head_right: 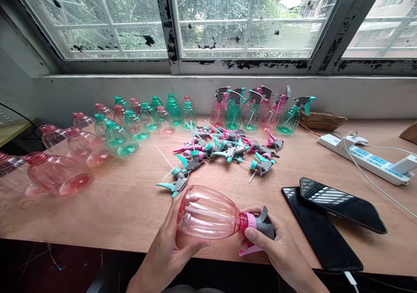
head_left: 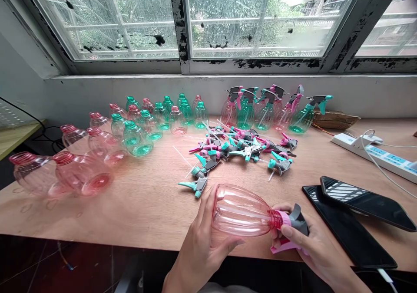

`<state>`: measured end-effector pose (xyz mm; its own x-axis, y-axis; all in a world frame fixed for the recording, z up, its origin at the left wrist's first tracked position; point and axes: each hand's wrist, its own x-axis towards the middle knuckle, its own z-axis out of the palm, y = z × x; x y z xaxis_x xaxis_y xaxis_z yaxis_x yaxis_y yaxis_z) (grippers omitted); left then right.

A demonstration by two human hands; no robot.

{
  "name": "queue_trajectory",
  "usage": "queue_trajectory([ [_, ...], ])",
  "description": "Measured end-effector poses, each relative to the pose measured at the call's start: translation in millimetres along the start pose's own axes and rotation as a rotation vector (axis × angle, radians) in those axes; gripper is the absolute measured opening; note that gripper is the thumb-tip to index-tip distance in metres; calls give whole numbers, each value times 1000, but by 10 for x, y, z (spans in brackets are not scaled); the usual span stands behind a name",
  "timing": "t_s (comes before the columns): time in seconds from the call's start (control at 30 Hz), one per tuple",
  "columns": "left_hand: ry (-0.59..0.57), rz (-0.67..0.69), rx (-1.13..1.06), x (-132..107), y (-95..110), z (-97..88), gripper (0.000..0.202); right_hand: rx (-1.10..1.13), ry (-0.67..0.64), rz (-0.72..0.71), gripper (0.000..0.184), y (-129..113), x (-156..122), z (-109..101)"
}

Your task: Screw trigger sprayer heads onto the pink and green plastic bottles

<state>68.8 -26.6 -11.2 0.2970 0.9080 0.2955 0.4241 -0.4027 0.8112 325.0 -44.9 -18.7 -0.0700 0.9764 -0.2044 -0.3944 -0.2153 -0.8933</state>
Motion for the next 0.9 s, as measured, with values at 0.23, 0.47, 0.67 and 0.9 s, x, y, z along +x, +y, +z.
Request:
queue_trajectory([
  [0.23, 2, -1, -2, 3, 13, -1, 95, -14, 10, 6, 38, -1, 0, -13],
  [0.47, -1, 11, 1, -2, -3, 0, 96, -14, -1, 12, 38, 2, 3, -30],
  [0.67, -6, 8, -13, -3, -27, 3, 96, -20, -7, 26, 40, -10, 4, -30],
  [0.9, -4, 0, 5, 8, 0, -4, 97, -14, 10, 58, 40, -41, -12, -13],
])
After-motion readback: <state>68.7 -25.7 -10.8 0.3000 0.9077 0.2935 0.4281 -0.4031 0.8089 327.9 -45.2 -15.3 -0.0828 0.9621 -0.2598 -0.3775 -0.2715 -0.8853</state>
